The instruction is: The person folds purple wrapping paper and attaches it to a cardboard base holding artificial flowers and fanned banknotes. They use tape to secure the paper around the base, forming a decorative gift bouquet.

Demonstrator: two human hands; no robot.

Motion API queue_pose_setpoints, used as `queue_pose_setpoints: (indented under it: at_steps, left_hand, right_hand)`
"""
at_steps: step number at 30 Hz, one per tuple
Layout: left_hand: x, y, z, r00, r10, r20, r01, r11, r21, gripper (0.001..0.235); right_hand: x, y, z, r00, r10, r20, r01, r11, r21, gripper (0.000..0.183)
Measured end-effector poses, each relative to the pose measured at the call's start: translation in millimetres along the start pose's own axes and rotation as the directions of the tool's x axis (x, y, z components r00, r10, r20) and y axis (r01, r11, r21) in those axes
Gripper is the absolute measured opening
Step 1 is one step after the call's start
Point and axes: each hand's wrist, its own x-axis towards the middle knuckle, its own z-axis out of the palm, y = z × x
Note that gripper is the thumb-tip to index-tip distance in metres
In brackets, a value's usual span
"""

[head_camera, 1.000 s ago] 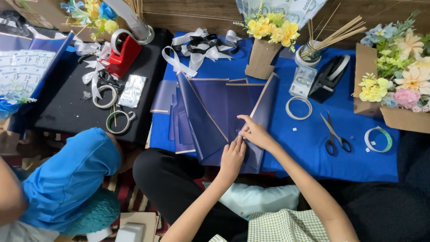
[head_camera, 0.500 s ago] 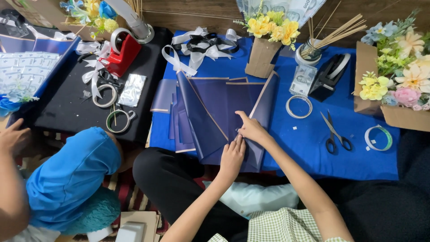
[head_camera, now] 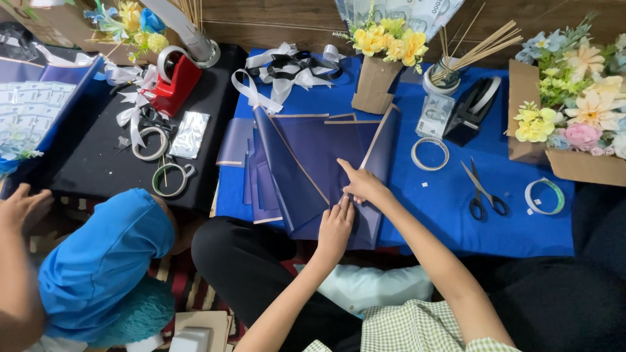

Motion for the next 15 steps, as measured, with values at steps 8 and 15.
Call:
queue_pose_setpoints:
  at_steps: [8, 15]
  left_hand:
    - [3.9, -17.8, 11.0, 0.983, -0.03, 0.18, 0.056, 0.989, -0.14, 0.045]
    - [19.9, -41.4, 3.8, 0.923, 0.025, 0.385, 0.106, 0.943, -0.316, 0.046]
  right_hand:
    - [-12.8, -1.2, -15.5, 0.99, -0.059, 0.131, 0.056, 0.998, 0.02, 0.088]
    - [-13.7, 6.6, -13.1, 0.987, -0.119, 0.103, 0.11, 0.99, 0.092, 0.088]
